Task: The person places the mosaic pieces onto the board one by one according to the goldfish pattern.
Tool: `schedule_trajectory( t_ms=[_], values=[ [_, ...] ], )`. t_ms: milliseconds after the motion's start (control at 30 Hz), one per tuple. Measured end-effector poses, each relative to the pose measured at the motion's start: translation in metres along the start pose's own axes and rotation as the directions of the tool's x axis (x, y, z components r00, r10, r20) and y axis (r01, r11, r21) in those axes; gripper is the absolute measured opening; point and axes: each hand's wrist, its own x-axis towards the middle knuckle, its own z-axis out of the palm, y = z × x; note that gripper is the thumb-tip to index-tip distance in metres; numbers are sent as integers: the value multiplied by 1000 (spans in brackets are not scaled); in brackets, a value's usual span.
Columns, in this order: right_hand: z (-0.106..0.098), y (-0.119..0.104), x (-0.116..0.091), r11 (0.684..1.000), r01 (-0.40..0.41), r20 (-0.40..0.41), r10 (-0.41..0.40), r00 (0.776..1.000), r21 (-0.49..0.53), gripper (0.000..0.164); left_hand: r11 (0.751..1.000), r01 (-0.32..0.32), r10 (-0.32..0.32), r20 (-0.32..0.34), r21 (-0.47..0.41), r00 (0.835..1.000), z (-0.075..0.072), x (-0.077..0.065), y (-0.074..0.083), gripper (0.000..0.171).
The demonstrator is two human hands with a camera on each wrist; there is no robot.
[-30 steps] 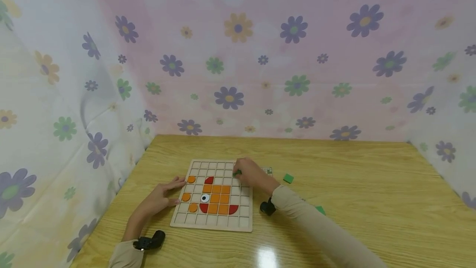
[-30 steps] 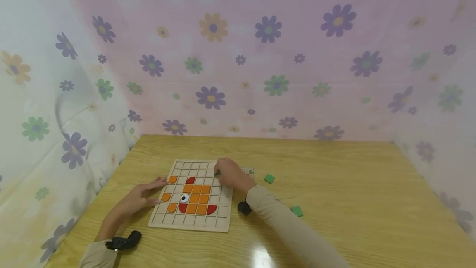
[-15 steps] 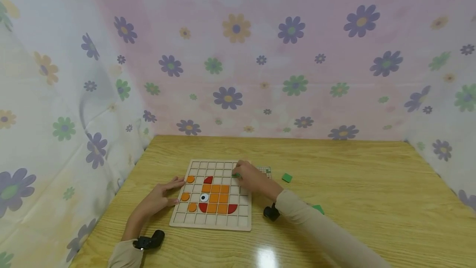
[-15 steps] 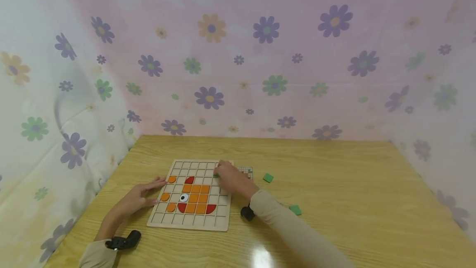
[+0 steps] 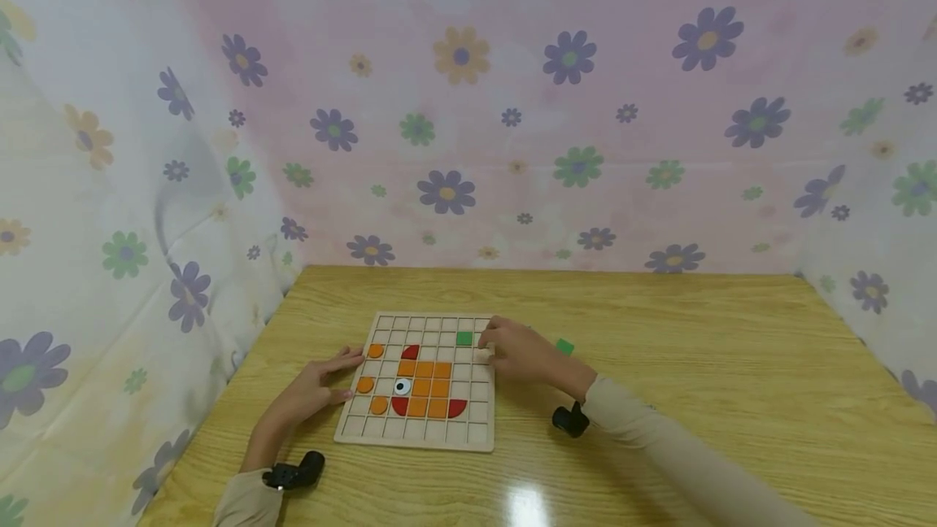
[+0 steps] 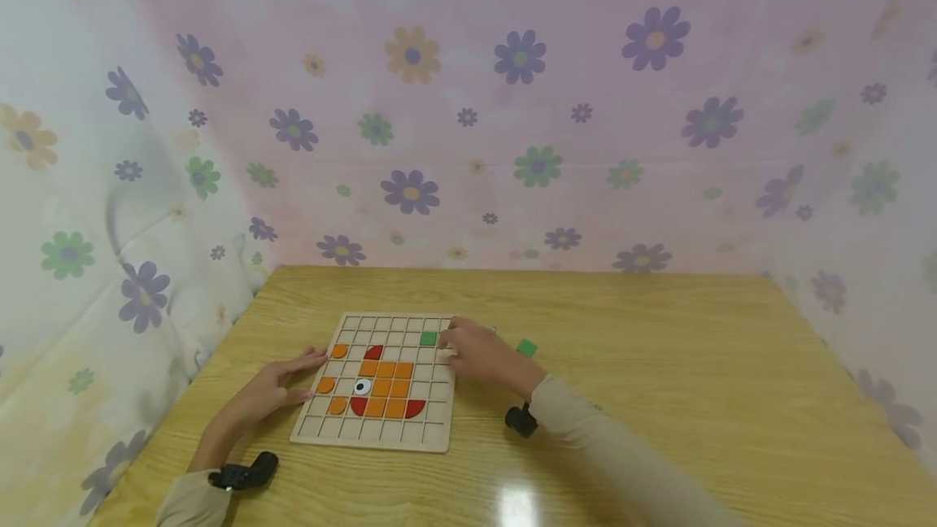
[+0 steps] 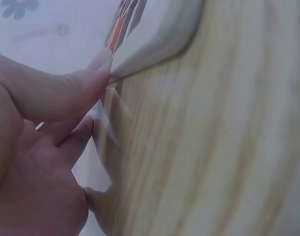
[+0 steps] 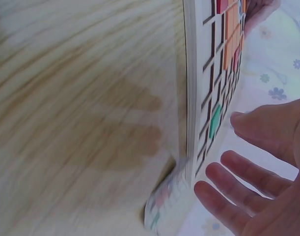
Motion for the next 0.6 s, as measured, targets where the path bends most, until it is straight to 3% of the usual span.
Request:
schedule_trajectory(
  t_ms=[200,433,600],
  values=[
    [-16,5,-19,1000,25,-16,-25,1000,-15,18,1000,-2,2,2,0,1000,-1,-2,5,57],
    [-27,18,-38,993,-92,9,93,996,-78,21,1000,-9,9,12,11,1000,0,2,-4,58],
    [-30,25,-52,991,-89,-30,87,996,-101,22,1000,-20,20,14,8,1000,-1,0,-4,58]
  ],
)
